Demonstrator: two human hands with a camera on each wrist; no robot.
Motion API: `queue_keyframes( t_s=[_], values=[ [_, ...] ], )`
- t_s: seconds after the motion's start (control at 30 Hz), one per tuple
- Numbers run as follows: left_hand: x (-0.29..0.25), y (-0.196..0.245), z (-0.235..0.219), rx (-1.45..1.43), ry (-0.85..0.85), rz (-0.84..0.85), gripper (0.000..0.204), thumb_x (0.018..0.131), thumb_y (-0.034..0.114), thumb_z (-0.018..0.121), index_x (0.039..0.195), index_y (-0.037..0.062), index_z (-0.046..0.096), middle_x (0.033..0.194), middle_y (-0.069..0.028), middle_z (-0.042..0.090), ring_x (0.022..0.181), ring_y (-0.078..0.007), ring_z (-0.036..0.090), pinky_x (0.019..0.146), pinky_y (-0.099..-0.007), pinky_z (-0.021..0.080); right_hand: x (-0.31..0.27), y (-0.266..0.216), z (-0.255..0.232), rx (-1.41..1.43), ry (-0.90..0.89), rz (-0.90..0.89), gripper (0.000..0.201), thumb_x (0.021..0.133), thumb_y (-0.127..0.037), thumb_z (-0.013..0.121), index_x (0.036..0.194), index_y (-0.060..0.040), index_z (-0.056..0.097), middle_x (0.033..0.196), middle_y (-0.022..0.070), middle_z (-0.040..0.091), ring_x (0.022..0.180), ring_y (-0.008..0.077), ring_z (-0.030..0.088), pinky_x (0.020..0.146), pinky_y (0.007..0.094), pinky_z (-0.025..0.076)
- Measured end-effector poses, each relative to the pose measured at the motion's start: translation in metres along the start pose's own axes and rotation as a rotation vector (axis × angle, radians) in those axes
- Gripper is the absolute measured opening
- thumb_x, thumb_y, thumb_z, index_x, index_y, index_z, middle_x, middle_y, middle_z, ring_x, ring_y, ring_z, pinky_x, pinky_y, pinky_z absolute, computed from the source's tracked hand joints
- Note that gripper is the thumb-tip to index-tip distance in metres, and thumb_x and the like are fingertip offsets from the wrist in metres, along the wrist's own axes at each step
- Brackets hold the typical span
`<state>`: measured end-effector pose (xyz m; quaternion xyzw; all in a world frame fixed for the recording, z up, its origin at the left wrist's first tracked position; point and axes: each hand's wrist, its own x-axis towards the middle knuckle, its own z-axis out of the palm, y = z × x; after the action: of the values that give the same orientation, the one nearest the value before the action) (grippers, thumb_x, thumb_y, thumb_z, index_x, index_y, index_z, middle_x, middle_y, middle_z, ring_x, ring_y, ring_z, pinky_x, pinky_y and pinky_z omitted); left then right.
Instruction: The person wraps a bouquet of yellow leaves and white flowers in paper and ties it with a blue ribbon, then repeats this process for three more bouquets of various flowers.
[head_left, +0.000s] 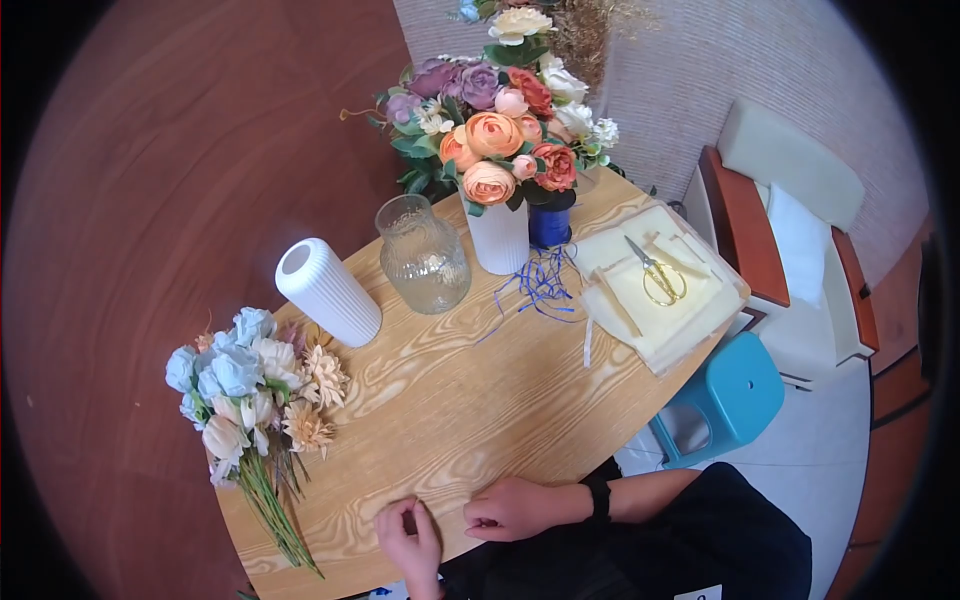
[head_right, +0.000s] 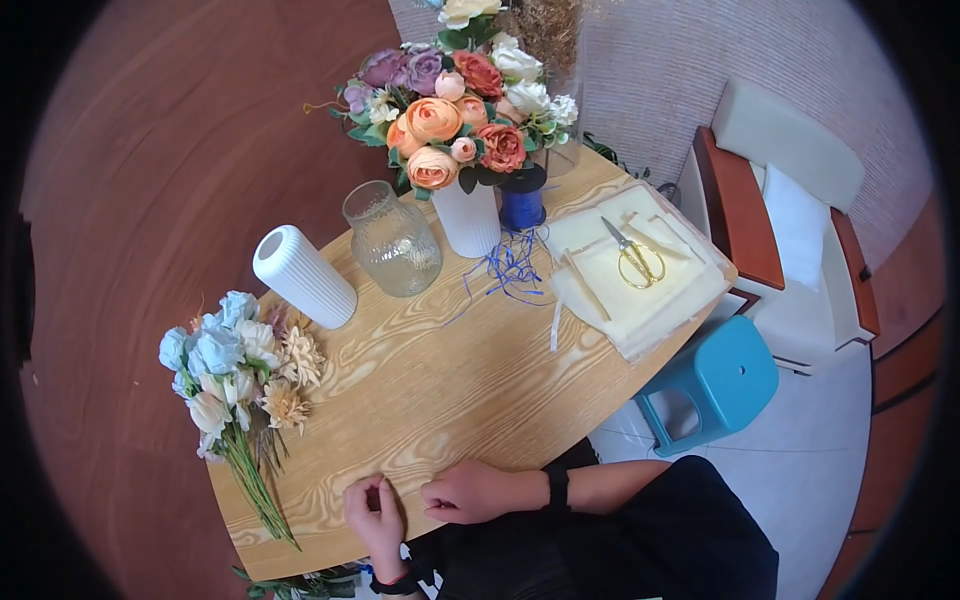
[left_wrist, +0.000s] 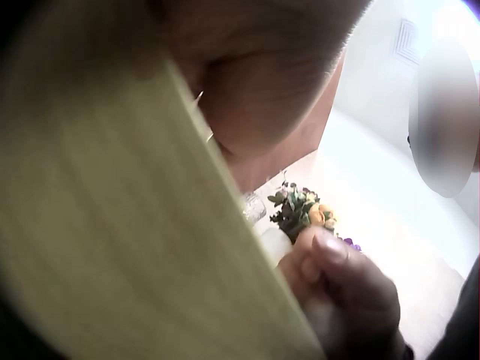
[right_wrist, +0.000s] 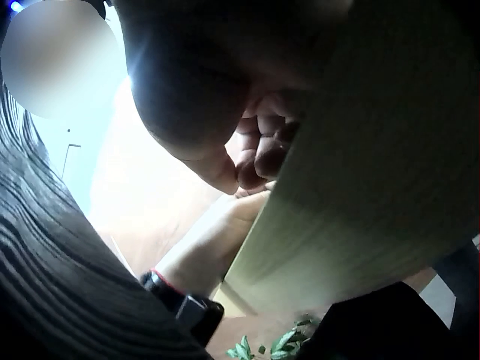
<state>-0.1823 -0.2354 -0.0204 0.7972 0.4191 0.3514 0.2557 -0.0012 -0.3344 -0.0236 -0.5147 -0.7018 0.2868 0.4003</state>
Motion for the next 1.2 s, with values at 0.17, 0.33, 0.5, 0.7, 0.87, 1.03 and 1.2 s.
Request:
queue_keyframes(
  t_s=[0.17,0.33,0.5,0.7,0.87,1.03,1.2],
  values=[
    [-0.003,-0.003,-0.001,-0.017,0.024,0.068,0.005,0.082,0.004,0.066,0.085,0.0016,0.063,0.085,-0.0120,0.066,0.078,-0.0289,0.057,0.075,-0.0377,0.046,-0.006,-0.004,-0.027,-0.064,-0.039,0.168,0.020,0.090,-0.026,0.064,0.084,-0.0079,0.059,0.074,0.0096,0.061,0.066,0.0275,0.061,0.058,0.0381,0.048],
    [-0.004,-0.004,-0.005,-0.046,0.011,0.114,0.004,0.081,0.004,0.066,0.084,0.0021,0.064,0.084,-0.0108,0.066,0.078,-0.0279,0.057,0.074,-0.0373,0.044,-0.009,-0.018,-0.083,-0.141,0.158,0.347,0.019,0.087,-0.024,0.067,0.093,-0.0071,0.061,0.079,0.0088,0.063,0.068,0.0229,0.062,0.060,0.0341,0.049],
    [-0.005,-0.010,-0.008,-0.072,0.000,0.119,0.003,0.081,0.004,0.066,0.083,0.0030,0.064,0.082,-0.0100,0.065,0.077,-0.0275,0.056,0.074,-0.0367,0.044,0.009,-0.028,-0.155,-0.348,0.507,0.320,0.030,0.082,-0.020,0.070,0.103,-0.0024,0.057,0.089,0.0116,0.059,0.077,0.0244,0.059,0.067,0.0359,0.048],
    [-0.006,-0.014,-0.013,-0.107,-0.029,0.072,0.003,0.080,0.004,0.067,0.082,0.0039,0.064,0.081,-0.0097,0.065,0.078,-0.0281,0.057,0.074,-0.0369,0.044,0.064,0.058,-0.253,-0.062,0.957,0.410,0.052,0.081,-0.024,0.076,0.122,-0.0007,0.054,0.114,0.0076,0.060,0.104,0.0173,0.057,0.088,0.0318,0.048],
    [-0.001,-0.004,-0.018,-0.127,-0.016,0.024,0.005,0.080,0.005,0.068,0.082,0.0020,0.064,0.075,-0.0106,0.061,0.071,-0.0277,0.055,0.065,-0.0359,0.043,0.109,0.052,-0.282,0.021,0.948,0.283,0.045,0.081,-0.012,0.074,0.122,-0.0026,0.057,0.119,0.0049,0.059,0.108,0.0150,0.055,0.093,0.0316,0.045],
    [0.002,-0.009,-0.017,-0.132,-0.022,0.030,0.004,0.079,0.004,0.067,0.083,0.0034,0.064,0.077,-0.0109,0.062,0.073,-0.0299,0.056,0.069,-0.0380,0.043,0.126,0.081,-0.291,-0.065,1.112,0.248,0.040,0.082,-0.007,0.069,0.120,-0.0040,0.058,0.117,0.0042,0.060,0.106,0.0162,0.057,0.091,0.0315,0.046],
    [0.004,-0.013,-0.017,-0.125,-0.040,0.026,0.006,0.078,0.003,0.067,0.083,0.0044,0.064,0.080,-0.0118,0.061,0.076,-0.0319,0.056,0.071,-0.0393,0.043,0.120,0.118,-0.302,-0.160,1.214,0.214,0.035,0.086,-0.008,0.065,0.119,-0.0040,0.057,0.115,0.0044,0.060,0.105,0.0163,0.057,0.092,0.0311,0.045]
  ],
)
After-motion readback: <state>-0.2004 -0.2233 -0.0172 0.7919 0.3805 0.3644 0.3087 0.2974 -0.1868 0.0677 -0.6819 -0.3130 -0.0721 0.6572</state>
